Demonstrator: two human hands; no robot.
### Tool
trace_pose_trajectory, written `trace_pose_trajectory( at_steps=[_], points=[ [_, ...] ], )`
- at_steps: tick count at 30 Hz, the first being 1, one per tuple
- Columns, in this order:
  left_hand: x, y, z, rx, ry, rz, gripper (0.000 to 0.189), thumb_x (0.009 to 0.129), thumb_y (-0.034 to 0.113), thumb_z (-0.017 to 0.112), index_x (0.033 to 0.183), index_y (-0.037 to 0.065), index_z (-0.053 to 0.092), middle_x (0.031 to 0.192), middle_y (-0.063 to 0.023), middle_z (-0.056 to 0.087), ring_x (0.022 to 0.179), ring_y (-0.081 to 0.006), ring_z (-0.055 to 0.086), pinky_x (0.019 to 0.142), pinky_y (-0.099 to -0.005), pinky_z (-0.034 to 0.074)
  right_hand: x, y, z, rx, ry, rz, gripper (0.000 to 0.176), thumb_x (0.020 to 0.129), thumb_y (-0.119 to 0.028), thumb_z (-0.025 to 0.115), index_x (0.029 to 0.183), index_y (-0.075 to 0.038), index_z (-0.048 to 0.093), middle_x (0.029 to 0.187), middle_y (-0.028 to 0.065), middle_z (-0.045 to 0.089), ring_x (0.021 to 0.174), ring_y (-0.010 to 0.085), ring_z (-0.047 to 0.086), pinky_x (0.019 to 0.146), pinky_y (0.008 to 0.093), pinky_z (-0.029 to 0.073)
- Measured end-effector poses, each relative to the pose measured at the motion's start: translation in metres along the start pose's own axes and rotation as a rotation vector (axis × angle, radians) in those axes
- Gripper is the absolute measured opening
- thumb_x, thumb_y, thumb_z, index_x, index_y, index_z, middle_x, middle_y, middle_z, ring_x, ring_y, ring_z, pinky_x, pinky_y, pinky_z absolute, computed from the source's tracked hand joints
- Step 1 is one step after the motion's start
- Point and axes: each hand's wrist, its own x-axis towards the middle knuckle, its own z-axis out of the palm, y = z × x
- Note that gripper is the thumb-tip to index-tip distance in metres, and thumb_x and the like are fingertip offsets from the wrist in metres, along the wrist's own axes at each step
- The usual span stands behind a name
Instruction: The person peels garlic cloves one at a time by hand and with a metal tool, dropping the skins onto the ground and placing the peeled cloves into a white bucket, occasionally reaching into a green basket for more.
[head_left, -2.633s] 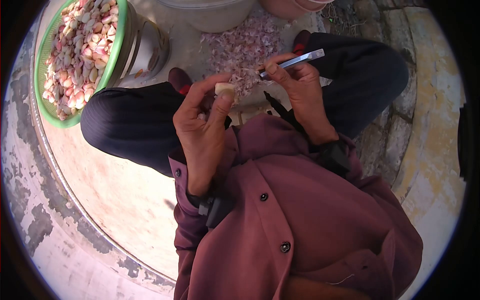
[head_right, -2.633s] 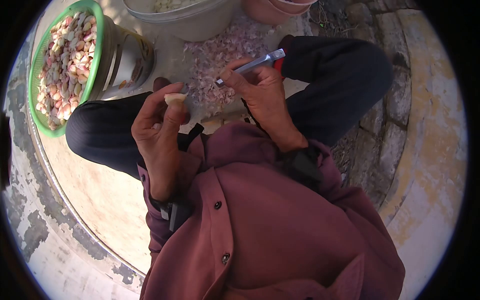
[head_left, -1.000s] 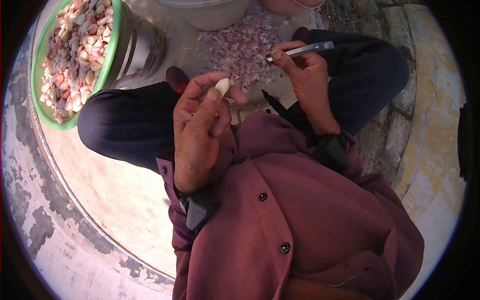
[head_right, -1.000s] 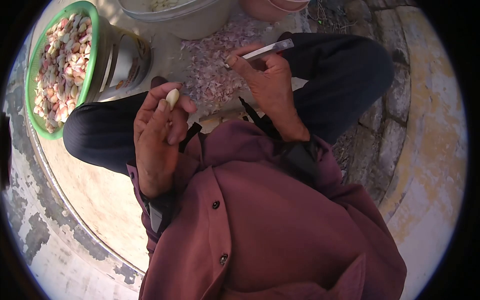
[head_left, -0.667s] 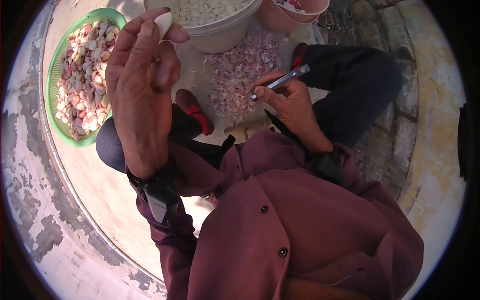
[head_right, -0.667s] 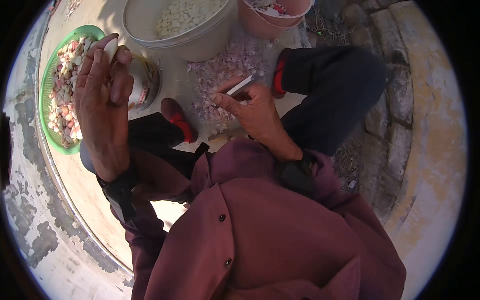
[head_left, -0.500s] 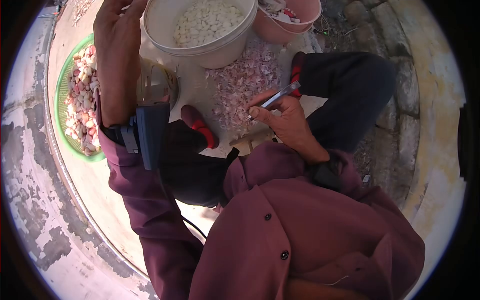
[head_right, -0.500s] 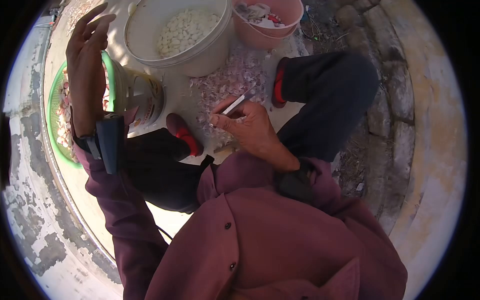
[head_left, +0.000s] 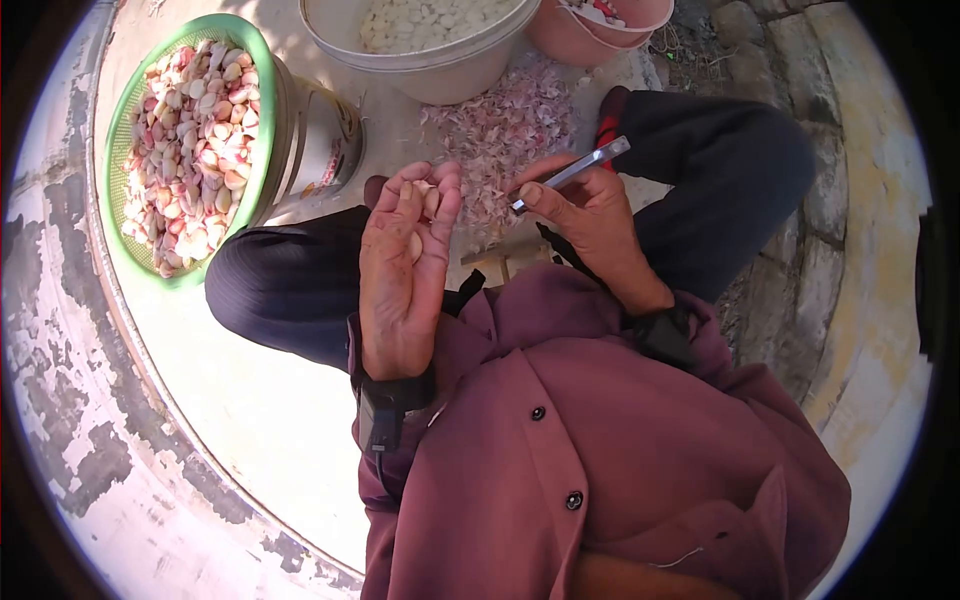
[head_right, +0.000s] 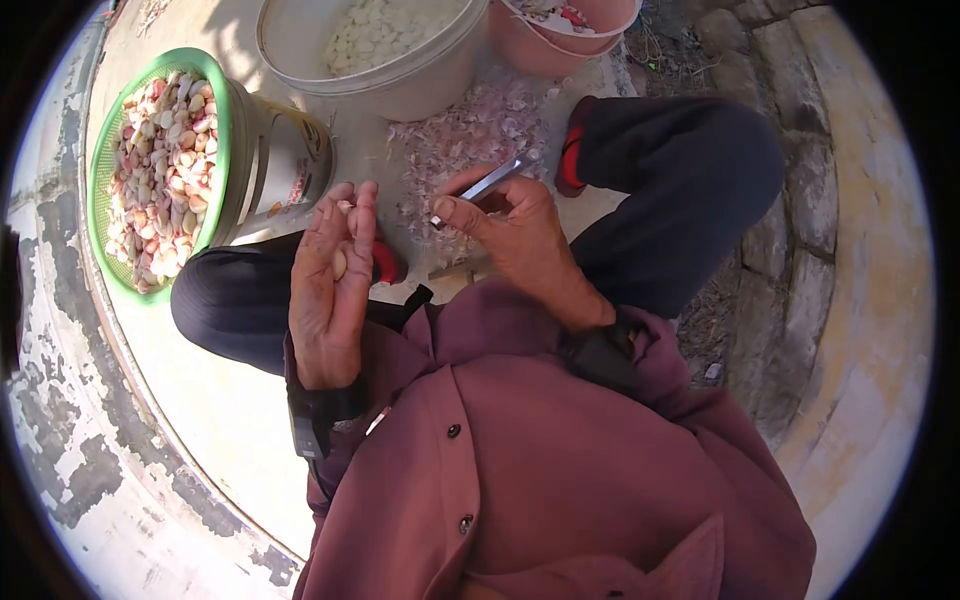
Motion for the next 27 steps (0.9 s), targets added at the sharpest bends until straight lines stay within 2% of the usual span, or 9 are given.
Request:
trace_pose_trajectory(
  at_steps=[3, 4, 9, 11, 15, 17, 22, 24, 27],
  points=[
    [-0.013, -0.019, -0.018, 0.115, 0.076, -0.017, 0.021, 0.100, 0.017, 0.048, 0.110, -0.001, 0.053, 0.097, -0.0123, 0.065, 0.085, -0.0143, 0.065, 0.080, -0.0250, 0.055, -0.005, -0.012, 0.007, 0.022, -0.043, -0.078, 0.016, 0.088, -0.012, 0.068, 0.100, -0.001, 0.065, 0.091, 0.0044, 0.068, 0.085, 0.0091, 0.062, 0.077, 0.0237, 0.049],
    [-0.014, -0.024, -0.024, 0.106, 0.083, -0.015, 0.021, 0.100, 0.017, 0.048, 0.110, -0.001, 0.053, 0.097, -0.0123, 0.065, 0.085, -0.0143, 0.065, 0.080, -0.0250, 0.055, -0.006, -0.015, 0.009, -0.045, -0.067, -0.174, 0.016, 0.088, -0.011, 0.068, 0.100, -0.001, 0.065, 0.092, 0.0050, 0.068, 0.085, 0.0096, 0.062, 0.078, 0.0235, 0.049],
    [-0.021, -0.032, -0.028, 0.128, -0.045, -0.084, 0.027, 0.101, 0.026, 0.045, 0.104, 0.000, 0.055, 0.085, -0.0100, 0.065, 0.065, -0.0125, 0.059, 0.056, -0.0228, 0.046, -0.014, -0.028, 0.028, -0.029, -0.154, -0.294, 0.015, 0.087, -0.009, 0.069, 0.098, 0.000, 0.065, 0.096, 0.0079, 0.067, 0.083, 0.0106, 0.062, 0.076, 0.0233, 0.050],
    [-0.024, -0.035, -0.021, 0.103, -0.037, -0.086, 0.027, 0.101, 0.026, 0.046, 0.102, 0.001, 0.056, 0.082, -0.0089, 0.064, 0.063, -0.0124, 0.058, 0.054, -0.0227, 0.044, -0.017, -0.032, 0.034, 0.150, -0.226, -0.193, 0.015, 0.087, -0.009, 0.069, 0.098, 0.001, 0.065, 0.095, 0.0092, 0.067, 0.078, 0.0103, 0.062, 0.070, 0.0232, 0.050],
    [-0.028, -0.043, -0.019, 0.077, 0.010, -0.112, 0.027, 0.100, 0.027, 0.049, 0.095, 0.003, 0.059, 0.076, -0.0060, 0.061, 0.057, -0.0096, 0.052, 0.049, -0.0208, 0.036, -0.018, -0.025, 0.034, 0.122, -0.203, -0.209, 0.016, 0.087, -0.009, 0.069, 0.099, 0.001, 0.065, 0.090, 0.0087, 0.067, 0.075, 0.0092, 0.062, 0.066, 0.0224, 0.049],
    [-0.029, -0.043, -0.022, 0.100, -0.047, -0.112, 0.027, 0.100, 0.028, 0.049, 0.094, 0.003, 0.060, 0.074, -0.0052, 0.060, 0.055, -0.0081, 0.048, 0.048, -0.0202, 0.033, -0.013, -0.024, 0.028, -0.180, -0.172, -0.352, 0.016, 0.087, -0.009, 0.068, 0.100, 0.001, 0.065, 0.086, 0.0070, 0.067, 0.076, 0.0089, 0.062, 0.067, 0.0221, 0.049],
    [-0.031, -0.040, -0.019, 0.119, -0.130, -0.144, 0.028, 0.100, 0.028, 0.049, 0.094, 0.003, 0.060, 0.071, -0.0032, 0.057, 0.050, -0.0054, 0.039, 0.046, -0.0196, 0.027, -0.013, -0.026, 0.029, -0.079, -0.172, -0.318, 0.017, 0.087, -0.010, 0.069, 0.099, 0.001, 0.065, 0.087, 0.0067, 0.068, 0.078, 0.0090, 0.062, 0.070, 0.0223, 0.049],
    [-0.031, -0.038, -0.016, 0.082, -0.088, -0.161, 0.028, 0.100, 0.027, 0.048, 0.094, 0.002, 0.060, 0.069, -0.0026, 0.056, 0.050, -0.0052, 0.039, 0.046, -0.0194, 0.026, -0.014, -0.025, 0.028, -0.017, -0.173, -0.277, 0.017, 0.087, -0.011, 0.069, 0.099, 0.001, 0.065, 0.088, 0.0067, 0.068, 0.080, 0.0094, 0.062, 0.072, 0.0229, 0.049],
    [-0.031, -0.036, -0.010, 0.023, 0.046, -0.147, 0.027, 0.100, 0.025, 0.047, 0.093, 0.002, 0.060, 0.068, -0.0021, 0.055, 0.049, -0.0049, 0.038, 0.045, -0.0193, 0.026, -0.014, -0.023, 0.027, -0.131, -0.103, -0.406, 0.019, 0.084, -0.012, 0.072, 0.098, 0.000, 0.065, 0.091, 0.0085, 0.068, 0.086, 0.0125, 0.062, 0.077, 0.0260, 0.048]
  ],
)
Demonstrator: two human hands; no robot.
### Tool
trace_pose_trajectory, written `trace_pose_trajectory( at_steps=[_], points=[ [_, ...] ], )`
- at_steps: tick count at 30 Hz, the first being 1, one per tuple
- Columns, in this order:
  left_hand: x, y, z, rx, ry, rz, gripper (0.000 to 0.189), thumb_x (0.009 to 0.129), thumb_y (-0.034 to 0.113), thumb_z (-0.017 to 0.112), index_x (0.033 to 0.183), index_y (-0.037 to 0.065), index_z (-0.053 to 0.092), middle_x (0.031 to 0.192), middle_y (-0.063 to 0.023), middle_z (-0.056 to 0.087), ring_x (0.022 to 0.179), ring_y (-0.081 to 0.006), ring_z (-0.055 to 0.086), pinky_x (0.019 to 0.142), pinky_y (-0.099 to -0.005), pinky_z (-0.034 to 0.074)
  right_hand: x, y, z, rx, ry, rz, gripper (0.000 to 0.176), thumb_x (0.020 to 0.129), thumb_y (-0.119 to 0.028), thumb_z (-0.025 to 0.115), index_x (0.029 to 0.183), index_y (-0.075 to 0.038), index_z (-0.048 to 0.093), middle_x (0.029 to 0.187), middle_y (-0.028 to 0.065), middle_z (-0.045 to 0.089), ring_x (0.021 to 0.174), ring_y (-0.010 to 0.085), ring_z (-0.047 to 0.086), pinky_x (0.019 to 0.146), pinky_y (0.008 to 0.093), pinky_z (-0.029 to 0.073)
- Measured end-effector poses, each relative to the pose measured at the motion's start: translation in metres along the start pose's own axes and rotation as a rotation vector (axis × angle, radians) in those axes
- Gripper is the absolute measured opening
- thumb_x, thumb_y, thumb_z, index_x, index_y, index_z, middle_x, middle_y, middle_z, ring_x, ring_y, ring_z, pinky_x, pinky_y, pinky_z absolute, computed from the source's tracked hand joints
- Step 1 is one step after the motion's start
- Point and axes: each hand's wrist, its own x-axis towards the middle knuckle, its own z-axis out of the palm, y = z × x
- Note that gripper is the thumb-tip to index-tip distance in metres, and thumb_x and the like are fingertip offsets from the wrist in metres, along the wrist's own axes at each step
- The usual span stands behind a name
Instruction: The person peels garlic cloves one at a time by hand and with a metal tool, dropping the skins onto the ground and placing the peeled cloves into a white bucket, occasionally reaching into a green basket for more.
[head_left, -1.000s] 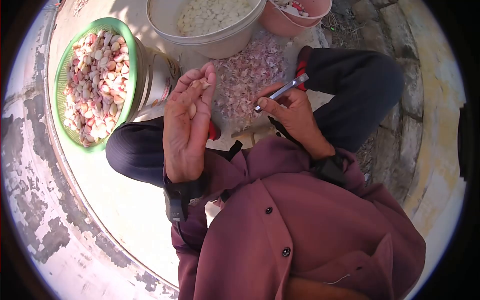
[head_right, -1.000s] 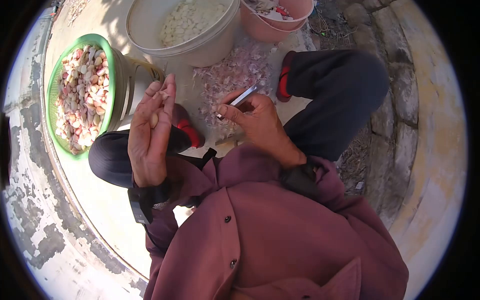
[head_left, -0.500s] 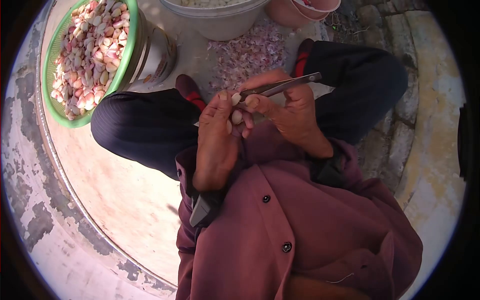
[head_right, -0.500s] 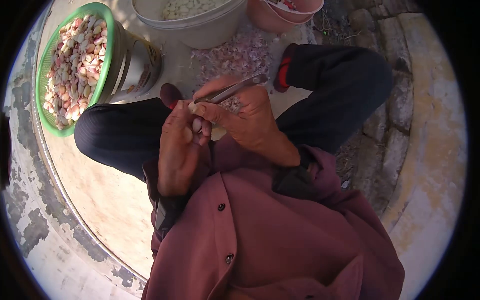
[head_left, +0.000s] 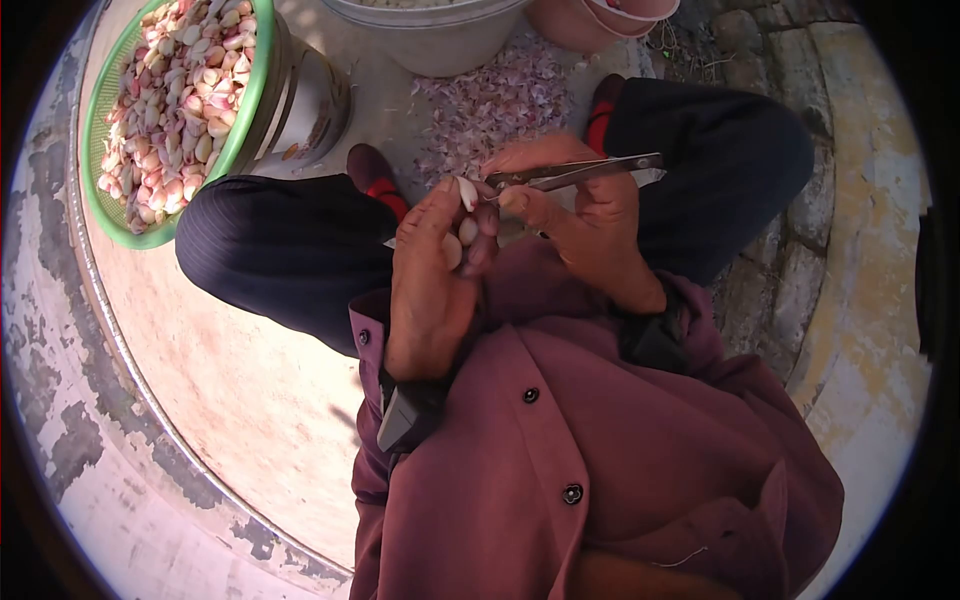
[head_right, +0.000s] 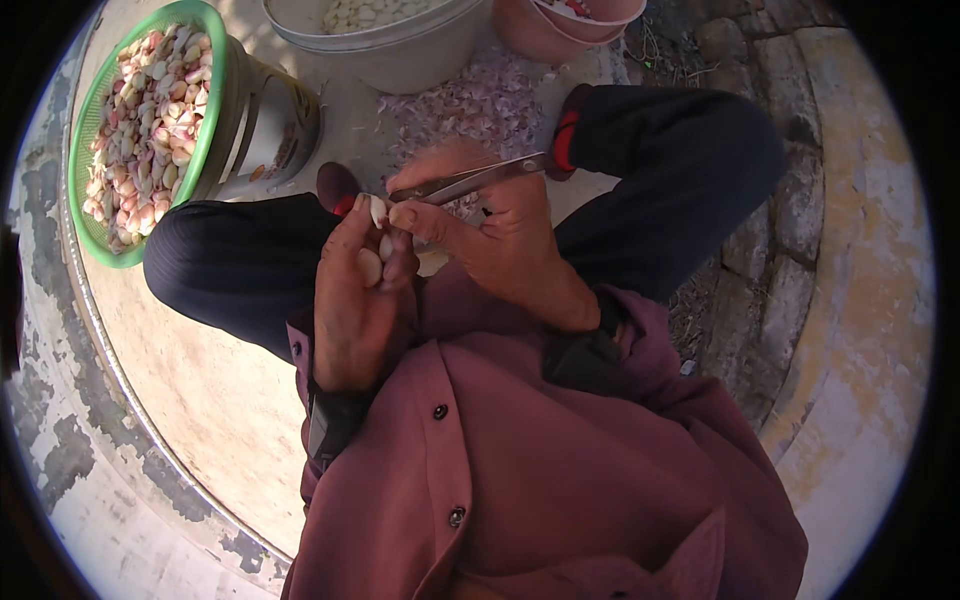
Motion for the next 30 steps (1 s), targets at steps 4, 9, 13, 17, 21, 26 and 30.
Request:
trace_pose_trajectory(
  at_steps=[4, 9, 13, 17, 21, 26, 30],
  points=[
    [0.004, -0.006, -0.002, 0.009, -0.028, 0.030, 0.025, 0.100, 0.024, 0.048, 0.090, 0.003, 0.060, 0.067, -0.0011, 0.054, 0.048, -0.0047, 0.038, 0.045, -0.0195, 0.026, 0.001, 0.002, -0.003, -0.290, -0.053, -0.260, 0.023, 0.077, -0.017, 0.077, 0.094, -0.005, 0.068, 0.085, 0.0051, 0.068, 0.081, 0.0201, 0.064, 0.073, 0.0318, 0.048],
    [0.004, -0.008, -0.002, 0.036, -0.015, 0.051, 0.024, 0.100, 0.023, 0.050, 0.088, 0.005, 0.060, 0.066, 0.0011, 0.054, 0.049, -0.0045, 0.041, 0.045, -0.0191, 0.027, 0.002, -0.005, -0.002, -0.459, -0.057, -0.338, 0.023, 0.075, -0.020, 0.078, 0.092, -0.009, 0.069, 0.084, 0.0029, 0.068, 0.079, 0.0229, 0.064, 0.073, 0.0336, 0.048],
    [-0.001, -0.008, 0.007, 0.087, 0.065, 0.026, 0.024, 0.100, 0.024, 0.050, 0.088, 0.006, 0.060, 0.066, 0.0015, 0.054, 0.052, -0.0046, 0.042, 0.046, -0.0187, 0.028, 0.002, -0.007, -0.009, -0.499, -0.115, -0.314, 0.019, 0.079, -0.017, 0.075, 0.093, -0.006, 0.068, 0.087, 0.0051, 0.069, 0.078, 0.0213, 0.064, 0.074, 0.0320, 0.048],
    [0.000, -0.008, 0.004, 0.114, 0.005, 0.036, 0.025, 0.100, 0.025, 0.050, 0.088, 0.006, 0.060, 0.067, 0.0009, 0.054, 0.053, -0.0049, 0.042, 0.048, -0.0178, 0.029, -0.002, -0.014, -0.004, 0.003, -0.113, 0.083, 0.017, 0.085, -0.011, 0.070, 0.097, -0.001, 0.066, 0.091, 0.0091, 0.069, 0.080, 0.0145, 0.064, 0.072, 0.0270, 0.050],
    [0.003, -0.009, 0.000, 0.068, -0.049, -0.002, 0.024, 0.100, 0.023, 0.048, 0.090, 0.005, 0.059, 0.069, -0.0013, 0.054, 0.053, -0.0053, 0.041, 0.048, -0.0187, 0.030, -0.002, -0.003, -0.005, -0.065, -0.106, -0.048, 0.017, 0.087, -0.010, 0.068, 0.099, 0.002, 0.064, 0.092, 0.0103, 0.068, 0.083, 0.0132, 0.063, 0.073, 0.0254, 0.051],
    [0.006, -0.007, 0.000, 0.013, -0.055, 0.022, 0.019, 0.099, 0.020, 0.049, 0.097, 0.003, 0.058, 0.072, -0.0026, 0.055, 0.052, -0.0056, 0.042, 0.048, -0.0193, 0.030, -0.004, 0.002, -0.007, -0.085, -0.081, -0.118, 0.019, 0.087, -0.009, 0.069, 0.100, 0.002, 0.063, 0.099, 0.0124, 0.067, 0.088, 0.0165, 0.063, 0.078, 0.0272, 0.050],
    [0.006, -0.006, 0.001, 0.025, -0.002, 0.043, 0.017, 0.099, 0.018, 0.050, 0.102, 0.002, 0.057, 0.073, -0.0027, 0.056, 0.052, -0.0051, 0.042, 0.047, -0.0187, 0.030, -0.004, 0.002, -0.011, -0.136, -0.103, -0.160, 0.020, 0.086, -0.007, 0.069, 0.102, 0.003, 0.062, 0.102, 0.0138, 0.066, 0.091, 0.0170, 0.063, 0.080, 0.0280, 0.050]
  ],
)
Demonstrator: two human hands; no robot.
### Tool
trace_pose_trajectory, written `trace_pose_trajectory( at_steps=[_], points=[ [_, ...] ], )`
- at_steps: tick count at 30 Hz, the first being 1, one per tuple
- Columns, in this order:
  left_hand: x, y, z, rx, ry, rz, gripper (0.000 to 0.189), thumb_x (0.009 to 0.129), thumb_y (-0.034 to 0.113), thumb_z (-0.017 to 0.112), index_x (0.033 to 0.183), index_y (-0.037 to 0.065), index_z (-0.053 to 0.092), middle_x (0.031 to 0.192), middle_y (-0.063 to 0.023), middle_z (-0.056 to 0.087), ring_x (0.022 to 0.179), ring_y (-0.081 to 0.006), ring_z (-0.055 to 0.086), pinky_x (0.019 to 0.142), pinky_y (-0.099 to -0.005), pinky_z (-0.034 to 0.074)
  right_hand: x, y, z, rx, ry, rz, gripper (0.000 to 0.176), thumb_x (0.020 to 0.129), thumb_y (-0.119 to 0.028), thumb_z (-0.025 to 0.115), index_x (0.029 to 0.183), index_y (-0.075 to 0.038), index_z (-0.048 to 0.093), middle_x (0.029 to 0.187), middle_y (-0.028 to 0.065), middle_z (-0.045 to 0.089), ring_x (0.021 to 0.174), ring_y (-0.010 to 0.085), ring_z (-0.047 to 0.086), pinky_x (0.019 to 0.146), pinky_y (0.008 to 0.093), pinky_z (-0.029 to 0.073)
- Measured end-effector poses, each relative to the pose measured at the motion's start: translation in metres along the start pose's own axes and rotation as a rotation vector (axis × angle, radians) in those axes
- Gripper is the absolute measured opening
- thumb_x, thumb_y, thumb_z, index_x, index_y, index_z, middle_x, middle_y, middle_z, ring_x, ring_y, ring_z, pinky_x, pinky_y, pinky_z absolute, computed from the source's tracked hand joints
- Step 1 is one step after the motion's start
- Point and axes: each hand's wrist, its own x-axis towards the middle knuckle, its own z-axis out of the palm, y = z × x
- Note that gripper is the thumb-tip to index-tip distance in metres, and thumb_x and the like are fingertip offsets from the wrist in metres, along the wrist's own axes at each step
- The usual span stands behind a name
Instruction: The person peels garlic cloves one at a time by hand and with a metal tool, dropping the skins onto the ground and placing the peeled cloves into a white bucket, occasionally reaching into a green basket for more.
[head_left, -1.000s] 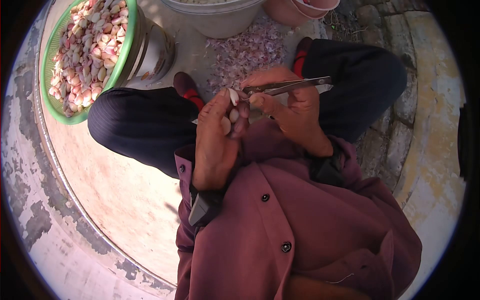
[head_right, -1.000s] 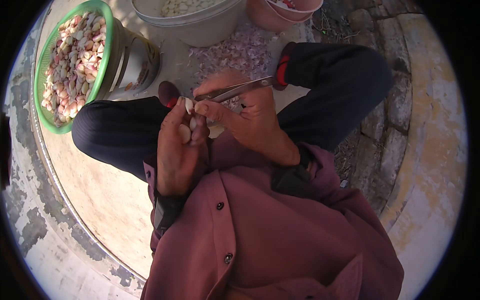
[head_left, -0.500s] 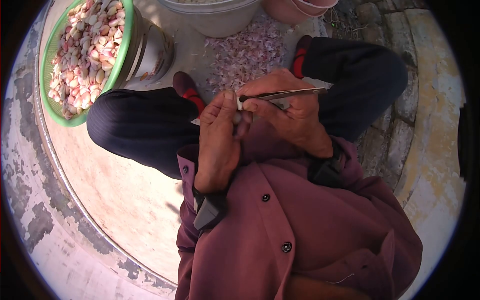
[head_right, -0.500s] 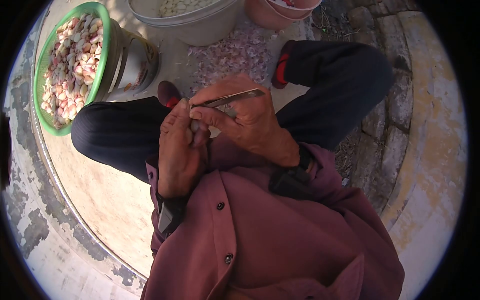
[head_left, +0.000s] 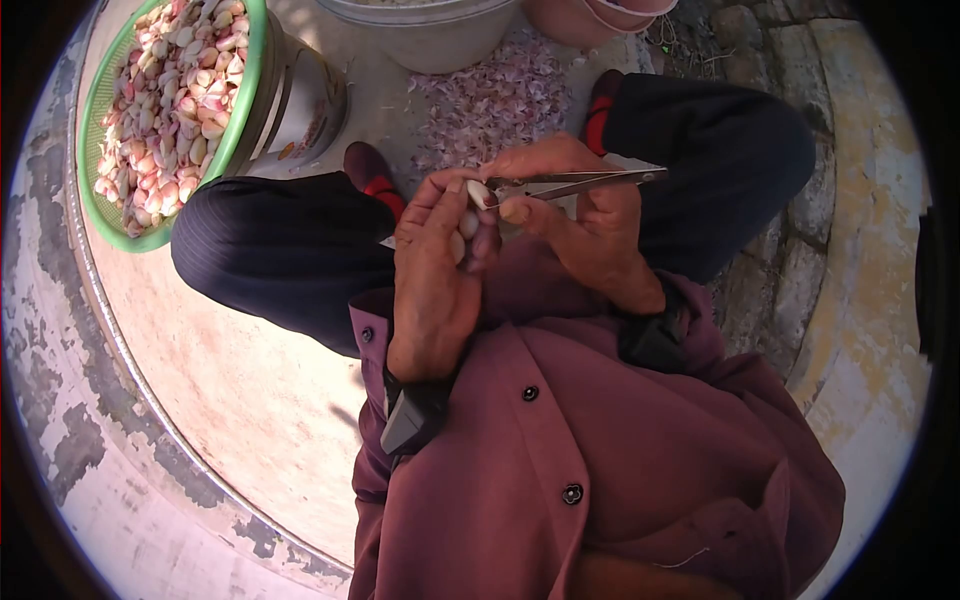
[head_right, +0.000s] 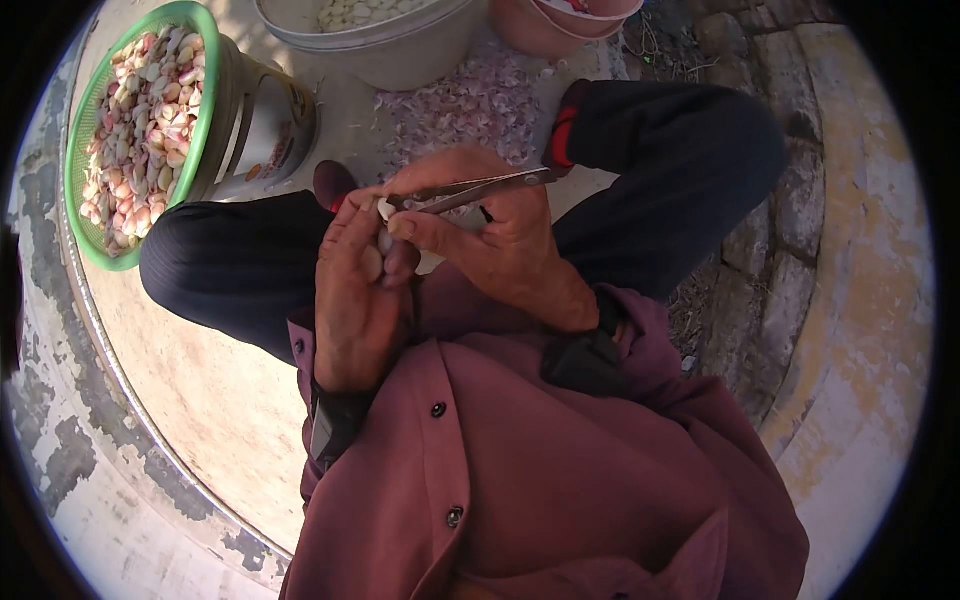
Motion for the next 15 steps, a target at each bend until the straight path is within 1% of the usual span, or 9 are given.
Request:
trace_pose_trajectory(
  at_steps=[2, 3, 4, 5, 6, 7, 9, 11, 15],
  points=[
    [0.001, -0.001, -0.003, -0.003, -0.010, 0.026, 0.017, 0.099, 0.017, 0.050, 0.102, 0.002, 0.057, 0.073, -0.0026, 0.056, 0.052, -0.0050, 0.042, 0.047, -0.0186, 0.029, 0.000, 0.002, -0.004, -0.171, -0.094, -0.123, 0.023, 0.085, -0.005, 0.069, 0.104, 0.004, 0.061, 0.101, 0.0147, 0.066, 0.092, 0.0175, 0.063, 0.081, 0.0288, 0.050],
    [0.002, -0.001, -0.004, -0.006, -0.023, 0.050, 0.016, 0.099, 0.017, 0.050, 0.102, 0.002, 0.057, 0.074, -0.0025, 0.056, 0.052, -0.0048, 0.042, 0.046, -0.0184, 0.029, -0.001, 0.001, -0.002, -0.171, -0.094, -0.123, 0.023, 0.085, -0.005, 0.069, 0.104, 0.004, 0.061, 0.101, 0.0147, 0.066, 0.092, 0.0175, 0.063, 0.081, 0.0288, 0.050],
    [0.002, -0.002, -0.004, -0.006, -0.024, 0.048, 0.016, 0.099, 0.017, 0.050, 0.102, 0.002, 0.057, 0.074, -0.0025, 0.056, 0.052, -0.0048, 0.042, 0.046, -0.0184, 0.029, -0.002, 0.000, 0.001, -0.099, -0.055, -0.057, 0.023, 0.085, -0.005, 0.069, 0.104, 0.004, 0.061, 0.101, 0.0149, 0.066, 0.092, 0.0180, 0.063, 0.081, 0.0290, 0.050],
    [0.002, -0.003, -0.004, 0.015, -0.024, 0.088, 0.016, 0.098, 0.016, 0.051, 0.102, 0.002, 0.057, 0.074, -0.0022, 0.056, 0.052, -0.0045, 0.041, 0.046, -0.0185, 0.029, -0.003, -0.001, 0.003, -0.028, -0.017, 0.007, 0.022, 0.084, -0.005, 0.070, 0.103, 0.004, 0.061, 0.101, 0.0151, 0.066, 0.093, 0.0184, 0.064, 0.081, 0.0293, 0.051],
    [0.001, -0.004, -0.003, 0.037, -0.023, 0.130, 0.015, 0.098, 0.016, 0.052, 0.102, 0.002, 0.057, 0.074, -0.0020, 0.056, 0.053, -0.0042, 0.041, 0.046, -0.0185, 0.029, -0.003, -0.002, 0.003, -0.028, -0.016, 0.008, 0.022, 0.084, -0.005, 0.070, 0.103, 0.004, 0.061, 0.101, 0.0151, 0.066, 0.093, 0.0184, 0.064, 0.081, 0.0293, 0.051],
    [0.000, -0.003, -0.002, 0.037, -0.023, 0.130, 0.015, 0.098, 0.016, 0.052, 0.102, 0.002, 0.057, 0.074, -0.0020, 0.056, 0.053, -0.0042, 0.041, 0.046, -0.0185, 0.029, -0.002, -0.002, 0.003, -0.005, -0.018, 0.003, 0.022, 0.084, -0.005, 0.070, 0.103, 0.004, 0.061, 0.102, 0.0151, 0.066, 0.093, 0.0186, 0.064, 0.081, 0.0295, 0.051],
    [-0.002, -0.003, 0.001, 0.046, -0.070, 0.203, 0.014, 0.097, 0.015, 0.055, 0.101, 0.002, 0.057, 0.076, -0.0020, 0.058, 0.054, -0.0031, 0.041, 0.047, -0.0179, 0.028, -0.002, -0.003, 0.003, 0.021, -0.019, -0.001, 0.022, 0.084, -0.005, 0.070, 0.102, 0.004, 0.061, 0.102, 0.0152, 0.066, 0.093, 0.0188, 0.064, 0.082, 0.0297, 0.051],
    [-0.003, -0.001, 0.000, 0.054, -0.069, 0.204, 0.013, 0.096, 0.014, 0.056, 0.100, 0.002, 0.057, 0.076, -0.0022, 0.059, 0.055, -0.0027, 0.041, 0.048, -0.0175, 0.028, -0.001, -0.006, 0.002, 0.099, -0.026, 0.051, 0.021, 0.085, -0.006, 0.070, 0.101, 0.004, 0.061, 0.101, 0.0148, 0.067, 0.092, 0.0188, 0.065, 0.082, 0.0299, 0.052],
    [-0.004, 0.000, 0.001, 0.087, -0.084, 0.199, 0.011, 0.095, 0.013, 0.059, 0.098, 0.003, 0.057, 0.078, -0.0024, 0.060, 0.056, -0.0022, 0.043, 0.049, -0.0167, 0.029, -0.001, -0.011, -0.002, 0.080, -0.043, 0.102, 0.021, 0.086, -0.008, 0.069, 0.101, 0.004, 0.062, 0.098, 0.0144, 0.068, 0.091, 0.0180, 0.065, 0.082, 0.0298, 0.052]
  ],
)
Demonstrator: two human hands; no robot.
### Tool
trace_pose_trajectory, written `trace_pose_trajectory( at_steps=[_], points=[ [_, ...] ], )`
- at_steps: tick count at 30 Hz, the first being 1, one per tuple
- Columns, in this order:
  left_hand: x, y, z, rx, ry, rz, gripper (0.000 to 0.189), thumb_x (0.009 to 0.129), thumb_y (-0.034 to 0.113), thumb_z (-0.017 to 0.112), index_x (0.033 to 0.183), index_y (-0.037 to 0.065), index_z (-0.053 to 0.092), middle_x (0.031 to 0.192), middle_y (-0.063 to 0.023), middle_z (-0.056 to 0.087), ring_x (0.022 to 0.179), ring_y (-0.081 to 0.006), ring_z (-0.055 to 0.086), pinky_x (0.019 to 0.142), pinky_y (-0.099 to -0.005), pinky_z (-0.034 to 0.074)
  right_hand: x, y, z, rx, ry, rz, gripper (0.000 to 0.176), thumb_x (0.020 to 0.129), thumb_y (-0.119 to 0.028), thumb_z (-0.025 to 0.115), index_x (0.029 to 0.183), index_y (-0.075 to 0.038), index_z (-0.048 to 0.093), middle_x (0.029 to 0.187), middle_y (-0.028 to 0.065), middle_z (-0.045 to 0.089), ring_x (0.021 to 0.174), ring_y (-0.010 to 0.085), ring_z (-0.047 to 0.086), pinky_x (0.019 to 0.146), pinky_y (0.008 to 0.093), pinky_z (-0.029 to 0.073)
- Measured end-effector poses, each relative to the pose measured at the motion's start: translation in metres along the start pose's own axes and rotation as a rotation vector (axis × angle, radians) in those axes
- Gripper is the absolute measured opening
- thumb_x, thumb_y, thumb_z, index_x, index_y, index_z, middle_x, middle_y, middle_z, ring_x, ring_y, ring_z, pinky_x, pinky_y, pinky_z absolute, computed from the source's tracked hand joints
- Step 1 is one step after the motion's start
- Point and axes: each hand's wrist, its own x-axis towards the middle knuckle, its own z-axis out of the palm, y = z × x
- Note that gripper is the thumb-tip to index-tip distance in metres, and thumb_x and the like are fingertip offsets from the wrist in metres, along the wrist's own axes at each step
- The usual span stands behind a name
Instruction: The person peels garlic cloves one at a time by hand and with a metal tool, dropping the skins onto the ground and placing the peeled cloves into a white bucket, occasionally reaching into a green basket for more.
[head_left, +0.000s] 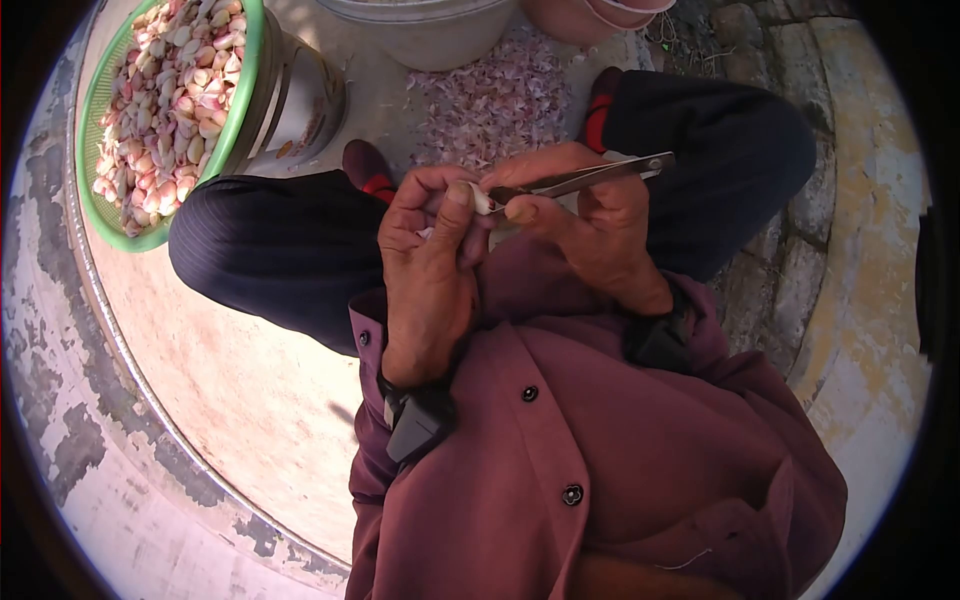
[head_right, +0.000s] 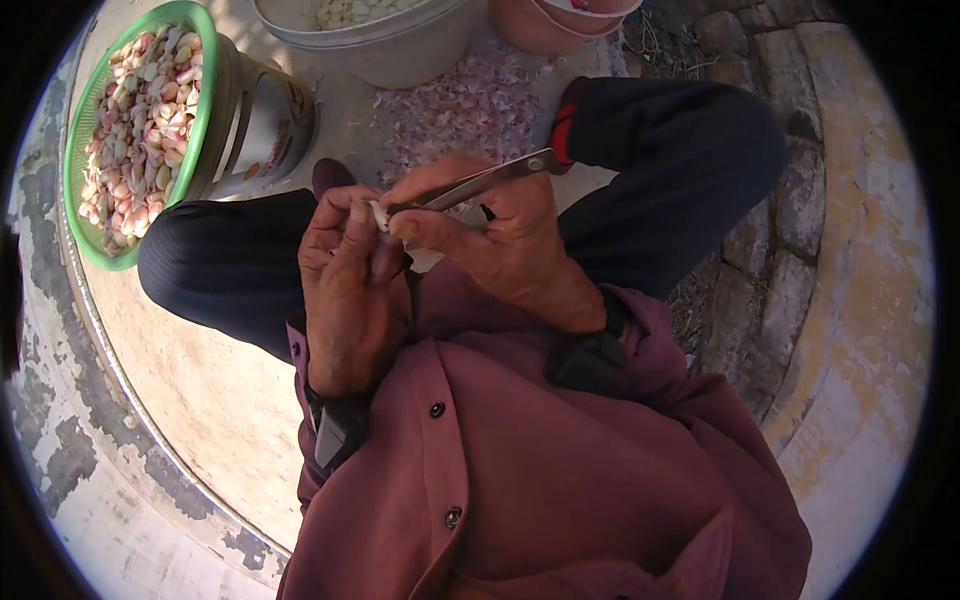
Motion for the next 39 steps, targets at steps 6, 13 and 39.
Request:
trace_pose_trajectory(
  at_steps=[6, 13, 39],
  points=[
    [0.000, -0.002, -0.001, 0.016, -0.015, 0.023, 0.013, 0.094, 0.015, 0.060, 0.098, 0.003, 0.057, 0.078, -0.0024, 0.061, 0.058, -0.0032, 0.045, 0.050, -0.0174, 0.031, -0.001, 0.001, 0.000, 0.128, 0.036, 0.083, 0.018, 0.088, -0.011, 0.068, 0.098, 0.002, 0.062, 0.095, 0.0148, 0.069, 0.089, 0.0177, 0.066, 0.080, 0.0288, 0.053],
    [0.000, -0.006, 0.003, 0.012, 0.004, 0.054, 0.012, 0.094, 0.014, 0.061, 0.098, 0.004, 0.056, 0.078, -0.0017, 0.061, 0.059, -0.0038, 0.046, 0.051, -0.0177, 0.032, -0.002, 0.006, 0.004, 0.270, 0.134, 0.151, 0.015, 0.090, -0.013, 0.065, 0.095, 0.001, 0.063, 0.092, 0.0133, 0.069, 0.086, 0.0154, 0.066, 0.078, 0.0280, 0.053],
    [0.000, 0.003, 0.009, 0.142, 0.104, 0.046, 0.014, 0.093, 0.008, 0.059, 0.105, -0.001, 0.058, 0.081, 0.0011, 0.056, 0.063, -0.0025, 0.039, 0.058, -0.0177, 0.032, 0.002, 0.026, -0.003, 0.202, 0.312, 0.146, 0.017, 0.091, -0.014, 0.064, 0.097, 0.002, 0.063, 0.093, 0.0094, 0.069, 0.083, 0.0112, 0.063, 0.079, 0.0249, 0.050]
  ],
)
